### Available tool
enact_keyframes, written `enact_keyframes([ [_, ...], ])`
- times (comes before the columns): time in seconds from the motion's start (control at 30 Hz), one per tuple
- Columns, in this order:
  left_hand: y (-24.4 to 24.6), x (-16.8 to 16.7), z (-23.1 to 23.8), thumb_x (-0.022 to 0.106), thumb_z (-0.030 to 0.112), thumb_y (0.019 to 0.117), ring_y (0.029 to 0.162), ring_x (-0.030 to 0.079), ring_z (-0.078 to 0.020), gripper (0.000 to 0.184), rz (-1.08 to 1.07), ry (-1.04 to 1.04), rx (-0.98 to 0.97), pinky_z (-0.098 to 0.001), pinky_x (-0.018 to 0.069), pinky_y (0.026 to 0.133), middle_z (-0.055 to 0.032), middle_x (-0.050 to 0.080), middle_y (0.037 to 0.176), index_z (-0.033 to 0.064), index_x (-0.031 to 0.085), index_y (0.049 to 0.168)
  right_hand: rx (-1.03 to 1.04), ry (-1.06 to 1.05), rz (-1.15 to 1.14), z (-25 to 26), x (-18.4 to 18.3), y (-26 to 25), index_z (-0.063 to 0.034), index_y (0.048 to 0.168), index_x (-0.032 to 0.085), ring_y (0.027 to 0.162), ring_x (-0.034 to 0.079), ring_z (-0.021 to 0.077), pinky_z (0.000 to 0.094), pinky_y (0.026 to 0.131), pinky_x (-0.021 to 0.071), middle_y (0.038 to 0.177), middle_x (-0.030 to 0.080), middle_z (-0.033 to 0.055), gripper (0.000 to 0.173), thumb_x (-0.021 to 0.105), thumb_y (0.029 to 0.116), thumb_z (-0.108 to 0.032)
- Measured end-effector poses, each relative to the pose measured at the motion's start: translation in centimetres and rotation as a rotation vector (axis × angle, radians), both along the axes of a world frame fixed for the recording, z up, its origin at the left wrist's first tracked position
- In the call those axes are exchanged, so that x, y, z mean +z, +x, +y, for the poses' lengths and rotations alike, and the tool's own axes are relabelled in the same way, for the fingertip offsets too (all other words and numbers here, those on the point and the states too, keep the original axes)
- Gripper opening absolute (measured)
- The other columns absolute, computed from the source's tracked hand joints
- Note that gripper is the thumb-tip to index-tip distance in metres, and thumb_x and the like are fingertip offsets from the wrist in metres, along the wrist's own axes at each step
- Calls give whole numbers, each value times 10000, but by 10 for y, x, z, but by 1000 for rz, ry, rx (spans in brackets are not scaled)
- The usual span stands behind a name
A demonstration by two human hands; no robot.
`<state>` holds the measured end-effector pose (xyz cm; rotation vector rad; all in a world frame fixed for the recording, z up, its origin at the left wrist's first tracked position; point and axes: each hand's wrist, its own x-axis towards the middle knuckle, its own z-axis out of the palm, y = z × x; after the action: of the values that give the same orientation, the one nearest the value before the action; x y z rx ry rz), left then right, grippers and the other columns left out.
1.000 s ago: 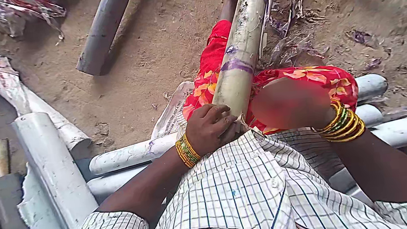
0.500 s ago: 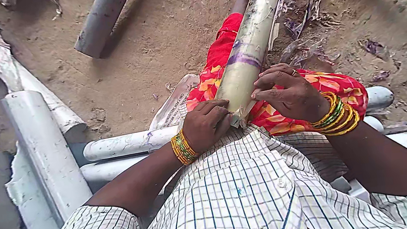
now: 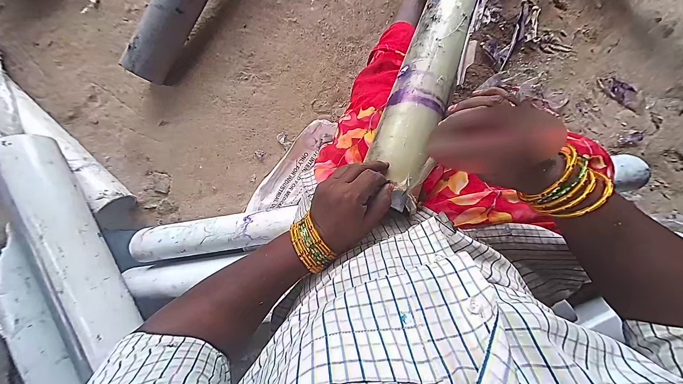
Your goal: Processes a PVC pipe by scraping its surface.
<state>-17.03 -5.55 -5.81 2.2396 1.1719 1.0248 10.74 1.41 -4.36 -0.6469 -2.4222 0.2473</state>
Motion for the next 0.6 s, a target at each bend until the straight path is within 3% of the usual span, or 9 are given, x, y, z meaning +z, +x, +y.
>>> enact_keyframes([
  [0.13, 2, -1, 0, 594, 143, 945, 1003, 748, -225, 221, 5, 4, 23, -321, 591, 853, -147, 774, 1067, 22, 745, 839, 8, 30, -1, -3, 1, -5, -160, 1047, 785, 1188, 610, 303, 487, 1143, 345, 1089, 708, 140, 233, 600, 981, -35],
  [0.23, 2, 1, 0, 594, 149, 942, 989, 742, -225, 215, 33, -4, 13, -327, 591, 822, -140, 768, 1065, 27, 737, 839, -94, 18, -78, -2, 2, 2, -160, 1042, 794, 1156, 645, 333, 507, 1087, 413, 1096, 723, 154, 231, 594, 982, -61],
  [0.33, 0, 0, 5, 577, 170, 948, 966, 730, -259, 230, 89, 43, -23, -351, 593, 793, -150, 752, 1056, 26, 724, 846, -242, -213, -129, -16, 8, 16, -50, 1153, 754, 1113, 666, 383, 554, 988, 481, 1143, 711, 208, 295, 523, 981, -112],
  [0.37, -1, 0, 6, 567, 182, 950, 963, 726, -271, 241, 108, 61, -40, -360, 593, 782, -155, 747, 1048, 29, 713, 834, -297, -327, -134, -27, 12, 19, 1, 1244, 698, 1084, 672, 358, 517, 951, 518, 1151, 702, 217, 369, 496, 967, -134],
  [0.4, -3, 0, 9, 557, 198, 953, 960, 722, -279, 255, 126, 80, -60, -366, 591, 768, -159, 741, 1036, 34, 698, 817, -358, -448, -126, -41, 17, 20, 22, 1340, 626, 1013, 670, 264, 418, 900, 543, 1130, 696, 187, 438, 468, 971, -155],
  [0.5, -7, 0, 16, 534, 283, 979, 931, 704, -308, 325, 210, 142, -138, -377, 579, 708, -168, 712, 980, 50, 656, 788, -469, -876, 60, -88, 32, 12, -36, 1462, 508, 709, 534, -26, 154, 654, 462, 881, 631, -28, 487, 401, 1027, -227],
  [0.57, -7, 2, 20, 529, 392, 1013, 884, 686, -329, 418, 291, 172, -201, -392, 568, 672, -163, 681, 918, 52, 643, 798, -458, -1177, 318, -117, 39, 5, -90, 1375, 544, 640, 490, -77, 107, 586, 423, 816, 565, -119, 409, 493, 1026, -297],
  [0.6, -7, 2, 22, 529, 385, 1018, 819, 666, -328, 423, 312, 184, -227, -396, 548, 627, -149, 652, 848, 50, 635, 781, -460, -1280, 401, -128, 45, 1, -114, 1298, 561, 682, 535, -77, 108, 618, 463, 846, 584, -137, 382, 596, 980, -323],
])
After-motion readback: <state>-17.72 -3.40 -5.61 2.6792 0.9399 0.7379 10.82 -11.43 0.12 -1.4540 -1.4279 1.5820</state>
